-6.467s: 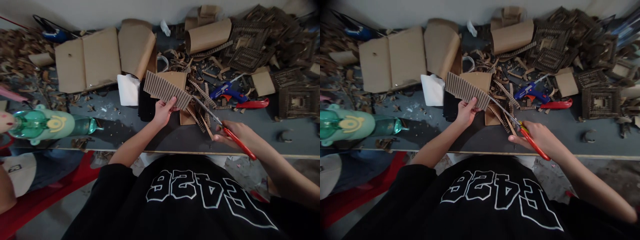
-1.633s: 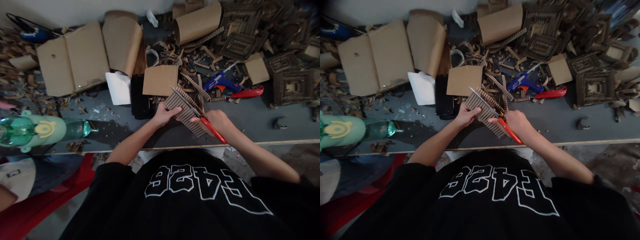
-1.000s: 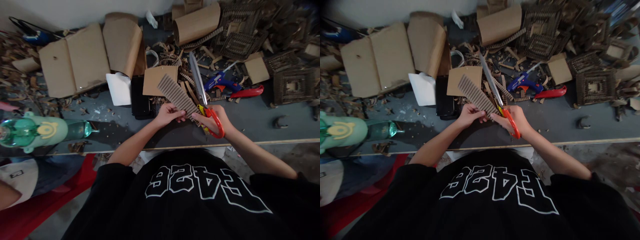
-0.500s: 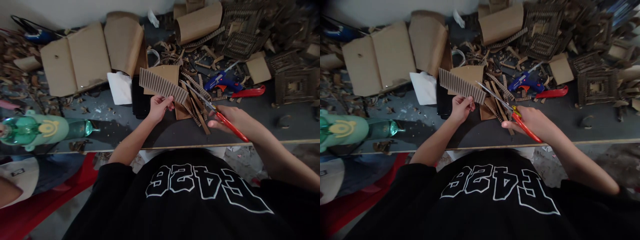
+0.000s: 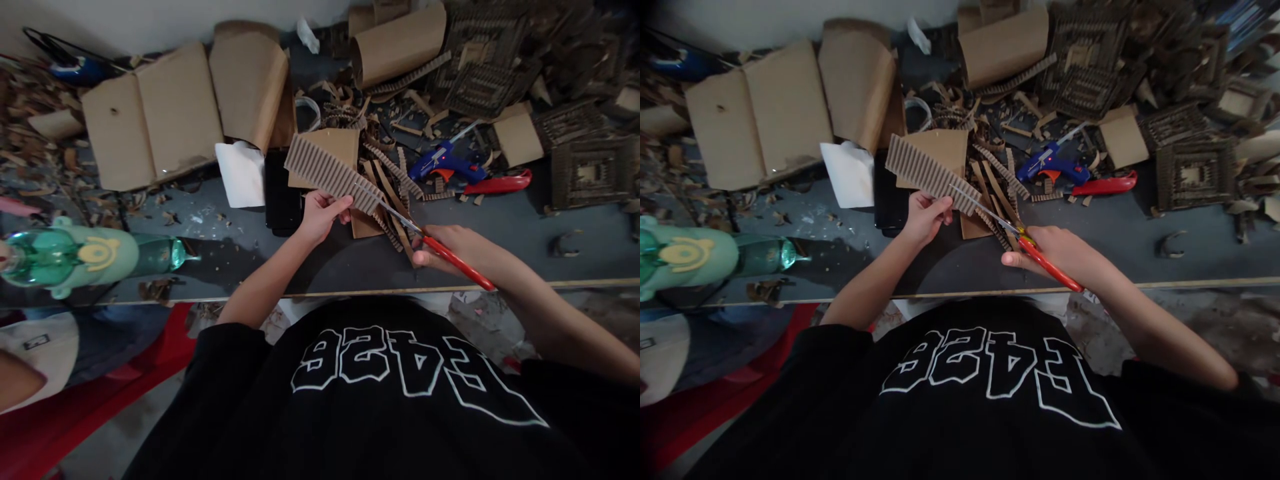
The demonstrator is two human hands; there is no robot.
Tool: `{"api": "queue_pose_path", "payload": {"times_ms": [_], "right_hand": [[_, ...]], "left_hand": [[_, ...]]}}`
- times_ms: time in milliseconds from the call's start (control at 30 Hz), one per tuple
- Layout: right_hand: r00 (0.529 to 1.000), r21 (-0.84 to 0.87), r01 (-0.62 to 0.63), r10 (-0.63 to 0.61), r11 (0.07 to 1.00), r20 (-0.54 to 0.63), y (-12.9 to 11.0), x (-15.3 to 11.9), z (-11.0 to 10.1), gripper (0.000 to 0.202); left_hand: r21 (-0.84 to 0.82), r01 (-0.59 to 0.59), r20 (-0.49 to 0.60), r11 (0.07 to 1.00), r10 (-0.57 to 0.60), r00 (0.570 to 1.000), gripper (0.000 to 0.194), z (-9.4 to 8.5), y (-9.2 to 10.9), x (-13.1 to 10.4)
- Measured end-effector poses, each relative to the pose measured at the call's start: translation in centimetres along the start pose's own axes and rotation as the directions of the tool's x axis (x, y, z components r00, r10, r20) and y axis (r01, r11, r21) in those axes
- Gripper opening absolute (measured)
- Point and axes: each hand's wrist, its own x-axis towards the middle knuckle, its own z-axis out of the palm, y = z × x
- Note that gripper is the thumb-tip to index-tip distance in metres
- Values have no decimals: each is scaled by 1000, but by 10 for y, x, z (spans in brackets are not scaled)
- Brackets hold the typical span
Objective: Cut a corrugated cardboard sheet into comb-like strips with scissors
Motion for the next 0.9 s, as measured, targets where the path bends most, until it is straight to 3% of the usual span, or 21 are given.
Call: {"api": "queue_pose_path", "payload": {"times_ms": [167, 467, 633, 900], "right_hand": [[997, 10, -39, 39, 999, 72, -5, 2, -2, 79], [998, 6, -21, 21, 1000, 53, -6, 2, -1, 80], [999, 12, -9, 9, 1000, 49, -8, 3, 0, 80], [990, -152, -102, 115, 983, 81, -13, 8, -1, 82]], "left_hand": [[11, -1, 16, 1000, 1, 1000, 54, 0, 0, 0], [-20, 19, 10, 1000, -19, 1000, 55, -2, -3, 0], [19, 51, 58, 999, -52, 997, 59, -3, -1, 0], [-2, 125, 82, 992, -124, 989, 59, -1, 1, -3]]}}
